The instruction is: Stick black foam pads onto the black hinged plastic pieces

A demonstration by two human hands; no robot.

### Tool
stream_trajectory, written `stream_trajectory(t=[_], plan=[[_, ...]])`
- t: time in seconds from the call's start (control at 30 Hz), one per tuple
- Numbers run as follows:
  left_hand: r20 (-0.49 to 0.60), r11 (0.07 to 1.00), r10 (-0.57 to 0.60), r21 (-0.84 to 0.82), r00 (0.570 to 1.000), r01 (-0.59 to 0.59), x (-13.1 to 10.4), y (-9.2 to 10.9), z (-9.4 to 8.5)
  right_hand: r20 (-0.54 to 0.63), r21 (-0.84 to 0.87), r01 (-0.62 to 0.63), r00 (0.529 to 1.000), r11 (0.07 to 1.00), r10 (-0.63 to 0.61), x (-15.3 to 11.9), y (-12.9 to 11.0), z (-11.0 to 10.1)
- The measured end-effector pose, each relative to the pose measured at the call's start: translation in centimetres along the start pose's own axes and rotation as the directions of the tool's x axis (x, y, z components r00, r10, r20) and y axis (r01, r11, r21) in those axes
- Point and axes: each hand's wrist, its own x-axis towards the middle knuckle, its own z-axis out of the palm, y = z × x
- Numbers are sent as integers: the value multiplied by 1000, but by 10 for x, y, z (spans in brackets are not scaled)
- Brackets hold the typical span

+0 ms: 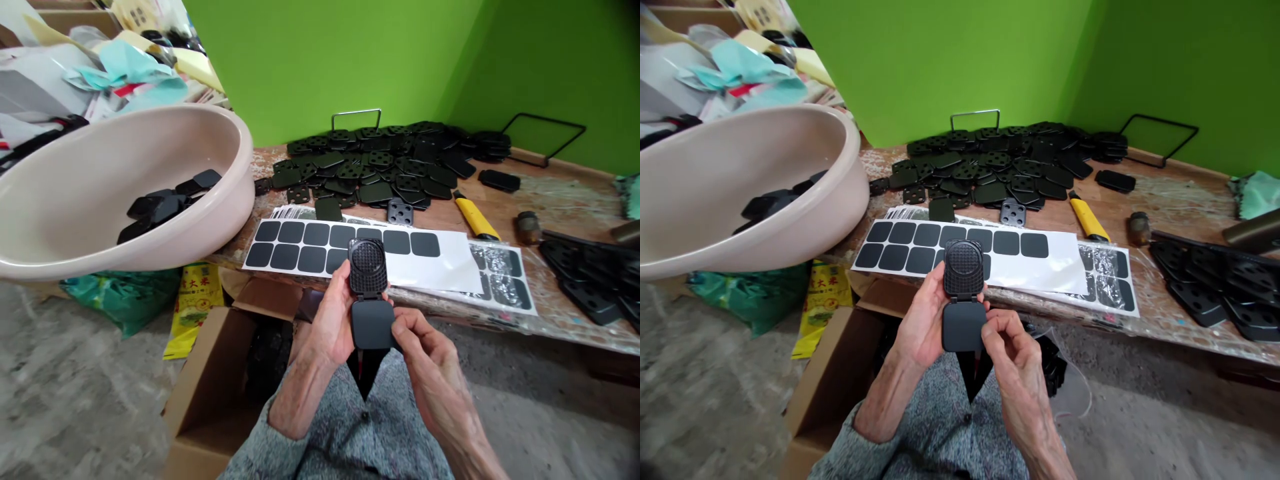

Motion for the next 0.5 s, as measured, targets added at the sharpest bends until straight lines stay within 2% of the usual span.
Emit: stream_trajectory(t=[0.13,0.37,0.5], plan=[[34,1000,2,-14,999,-2,-1,0,0,20,36,-50,999,998,50,1,1,-1],[-18,1000,14,13,1000,-14,-1,1,0,26,35,-47,999,998,46,1,2,1],[2,999,8,37,1000,-8,-1,1,-1,28,65,-64,998,996,62,1,0,2]])
